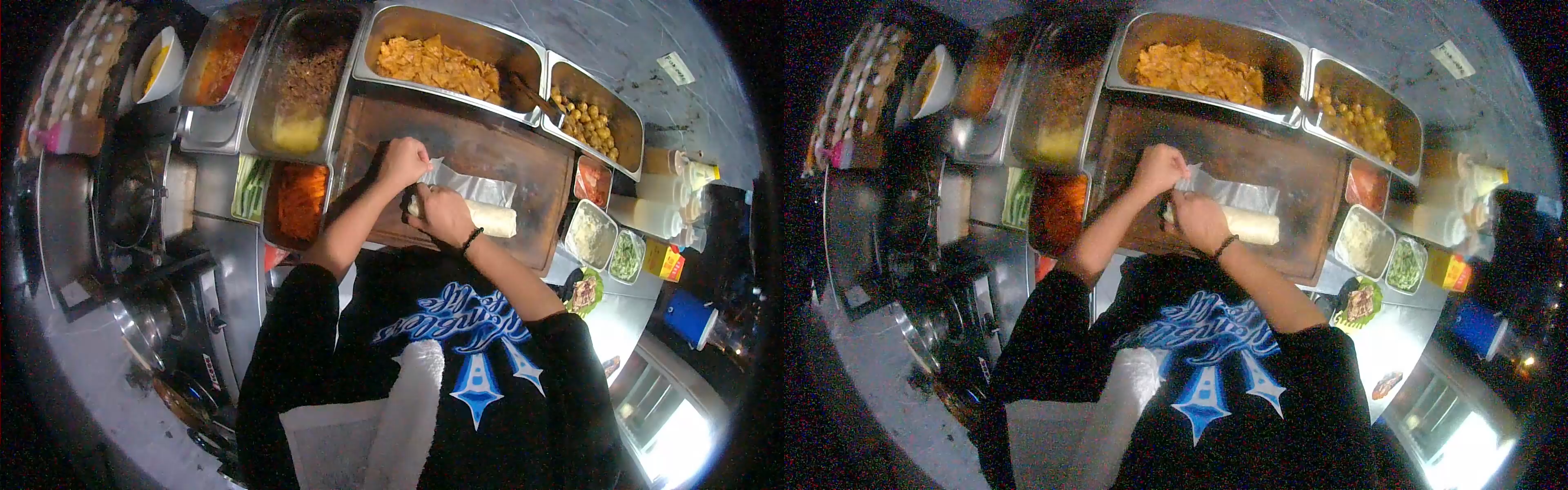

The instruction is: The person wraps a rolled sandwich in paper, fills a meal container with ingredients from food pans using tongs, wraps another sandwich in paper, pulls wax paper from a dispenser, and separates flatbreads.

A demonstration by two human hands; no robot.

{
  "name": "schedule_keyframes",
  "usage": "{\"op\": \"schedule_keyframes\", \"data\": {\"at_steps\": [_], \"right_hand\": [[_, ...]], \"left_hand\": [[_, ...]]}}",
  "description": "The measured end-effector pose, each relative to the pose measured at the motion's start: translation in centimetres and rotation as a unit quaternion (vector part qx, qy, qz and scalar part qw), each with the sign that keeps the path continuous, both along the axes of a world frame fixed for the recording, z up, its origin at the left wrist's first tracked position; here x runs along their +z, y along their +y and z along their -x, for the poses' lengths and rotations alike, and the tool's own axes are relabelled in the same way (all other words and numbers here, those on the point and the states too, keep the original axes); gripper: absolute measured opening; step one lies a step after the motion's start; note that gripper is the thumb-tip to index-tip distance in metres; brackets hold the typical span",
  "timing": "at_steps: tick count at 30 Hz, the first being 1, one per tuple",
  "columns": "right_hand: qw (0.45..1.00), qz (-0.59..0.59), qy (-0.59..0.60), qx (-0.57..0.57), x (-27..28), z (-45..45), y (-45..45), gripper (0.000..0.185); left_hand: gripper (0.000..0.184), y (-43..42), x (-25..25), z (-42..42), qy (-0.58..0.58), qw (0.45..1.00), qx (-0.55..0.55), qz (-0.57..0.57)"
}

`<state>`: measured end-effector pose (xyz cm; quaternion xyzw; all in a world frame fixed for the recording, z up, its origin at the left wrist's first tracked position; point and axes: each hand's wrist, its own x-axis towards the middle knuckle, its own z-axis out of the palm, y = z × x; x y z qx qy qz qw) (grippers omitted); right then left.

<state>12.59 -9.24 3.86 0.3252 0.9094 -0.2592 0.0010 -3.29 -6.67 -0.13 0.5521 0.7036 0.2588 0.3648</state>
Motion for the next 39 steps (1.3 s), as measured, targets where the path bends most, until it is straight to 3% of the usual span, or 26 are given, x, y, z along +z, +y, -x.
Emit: {"op": "schedule_keyframes", "data": {"at_steps": [5,8,11,13,16,17,19,20,22,28,31,34,39], "right_hand": [[1.0,0.015,0.004,0.002,0.7,0.2,0.3,0.051],[0.997,0.07,0.01,-0.007,0.8,0.1,0.7,0.053],[0.995,0.085,0.043,0.01,1.1,-0.9,1.3,0.058],[0.995,0.071,0.065,0.03,2.4,-2.2,1.5,0.059],[0.997,-0.032,0.06,0.024,3.9,-6.2,1.6,0.068],[0.997,-0.032,0.062,0.018,4.1,-7.6,1.4,0.068],[0.995,-0.099,-0.013,0.0,4.8,-9.9,0.6,0.069],[0.992,-0.115,-0.042,0.0,4.1,-10.8,0.1,0.069],[0.989,-0.14,-0.039,-0.001,2.8,-11.4,-0.4,0.069],[0.987,-0.149,-0.051,-0.017,1.1,-11.8,0.1,0.066],[0.981,-0.194,-0.001,0.004,0.3,-12.2,0.8,0.062],[0.984,-0.177,0.028,-0.002,0.3,-12.1,1.7,0.059],[0.991,-0.125,0.042,0.007,1.0,-12.1,2.8,0.06]], "left_hand": [[0.015,0.2,0.3,0.1,0.012,1.0,-0.004,-0.015],[0.017,0.5,1.0,0.7,0.007,0.996,-0.089,-0.025],[0.033,0.4,2.3,1.4,-0.084,0.985,-0.135,0.062],[0.05,-1.7,3.5,0.8,-0.093,0.987,-0.107,-0.073],[0.054,-5.7,5.8,-0.3,0.005,0.983,-0.117,-0.138],[0.06,-6.8,5.8,-0.6,0.118,0.962,-0.168,-0.18],[0.075,-8.3,6.0,-2.0,0.161,0.936,-0.264,-0.171],[0.075,-8.8,5.6,-2.9,0.159,0.935,-0.269,-0.169],[0.083,-9.2,4.5,-4.7,0.268,0.903,-0.271,-0.199],[0.081,-8.4,3.2,-5.7,0.32,0.895,-0.251,-0.184],[0.073,-7.3,2.8,-5.1,0.316,0.891,-0.279,-0.168],[0.061,-6.7,3.1,-4.7,0.314,0.886,-0.288,-0.181],[0.057,-5.9,3.3,-4.2,0.268,0.905,-0.3,-0.139]]}}
